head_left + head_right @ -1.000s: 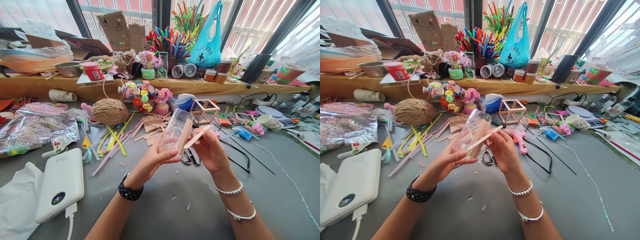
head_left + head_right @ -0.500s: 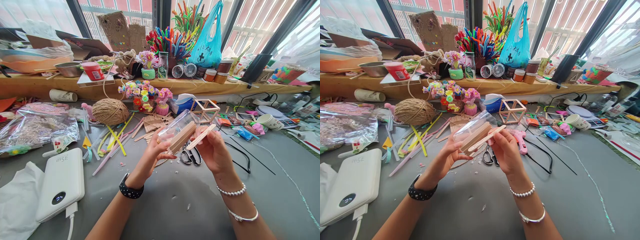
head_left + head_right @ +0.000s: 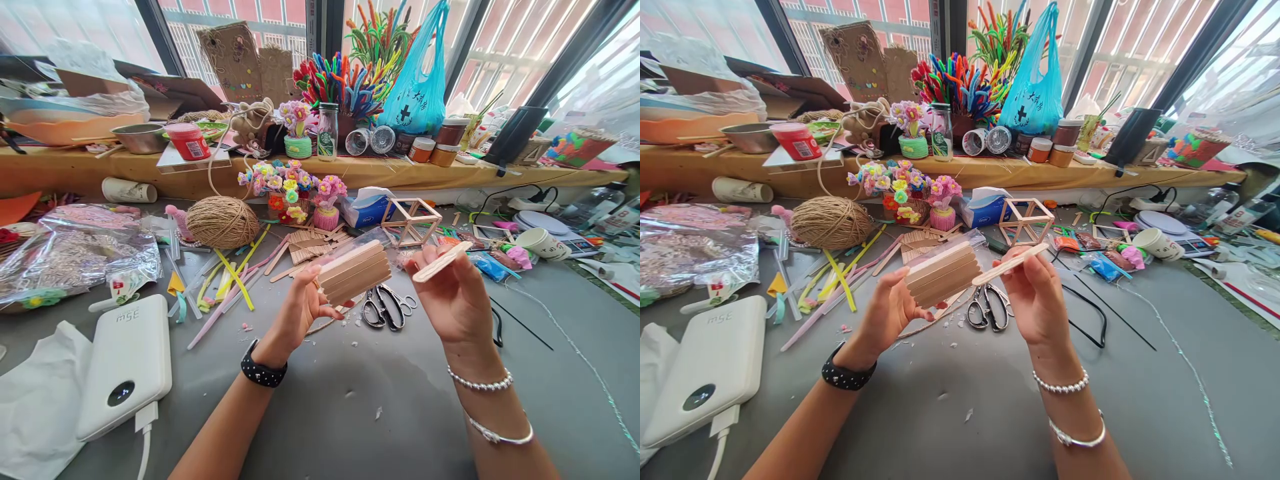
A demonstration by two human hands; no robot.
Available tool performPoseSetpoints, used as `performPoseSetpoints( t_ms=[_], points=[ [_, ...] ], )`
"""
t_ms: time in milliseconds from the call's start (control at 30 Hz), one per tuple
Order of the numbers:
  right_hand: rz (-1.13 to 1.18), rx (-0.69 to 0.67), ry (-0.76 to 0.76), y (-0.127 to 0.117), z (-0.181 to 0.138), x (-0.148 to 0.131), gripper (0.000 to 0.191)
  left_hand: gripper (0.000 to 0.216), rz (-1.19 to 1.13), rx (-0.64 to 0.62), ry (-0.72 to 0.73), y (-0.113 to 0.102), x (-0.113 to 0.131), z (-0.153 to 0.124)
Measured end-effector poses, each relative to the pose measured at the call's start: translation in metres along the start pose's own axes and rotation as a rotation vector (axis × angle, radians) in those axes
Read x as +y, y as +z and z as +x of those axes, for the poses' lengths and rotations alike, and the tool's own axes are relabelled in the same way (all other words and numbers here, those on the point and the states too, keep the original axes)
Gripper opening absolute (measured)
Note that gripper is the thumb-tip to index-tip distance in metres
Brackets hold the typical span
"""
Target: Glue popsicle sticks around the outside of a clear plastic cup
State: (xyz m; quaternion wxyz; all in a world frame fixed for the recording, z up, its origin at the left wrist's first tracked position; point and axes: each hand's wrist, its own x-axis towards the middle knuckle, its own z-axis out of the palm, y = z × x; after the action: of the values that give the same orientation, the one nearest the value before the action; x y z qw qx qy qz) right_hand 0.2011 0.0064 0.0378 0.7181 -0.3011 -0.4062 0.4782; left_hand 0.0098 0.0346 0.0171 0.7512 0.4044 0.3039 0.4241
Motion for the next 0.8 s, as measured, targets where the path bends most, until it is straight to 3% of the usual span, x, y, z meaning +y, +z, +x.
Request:
performPoseSetpoints(
  t_ms=[367,633,800],
  points=[
    [0.220,0.014,0.020,0.0017,0.0039,0.0031,0.013,0.049,0.069,-0.093,0.011,-0.0024,-0.0010,0.0010],
    [0.246,-0.020,0.068,0.0028,0.0034,0.0034,0.013,0.042,0.227,0.007,0.074,-0.0031,-0.0040,-0.0021],
    [0.197,0.011,0.062,0.0017,0.0032,0.0062,0.011,0.048,0.253,0.087,0.122,0.0032,-0.0033,-0.0018]
  ],
)
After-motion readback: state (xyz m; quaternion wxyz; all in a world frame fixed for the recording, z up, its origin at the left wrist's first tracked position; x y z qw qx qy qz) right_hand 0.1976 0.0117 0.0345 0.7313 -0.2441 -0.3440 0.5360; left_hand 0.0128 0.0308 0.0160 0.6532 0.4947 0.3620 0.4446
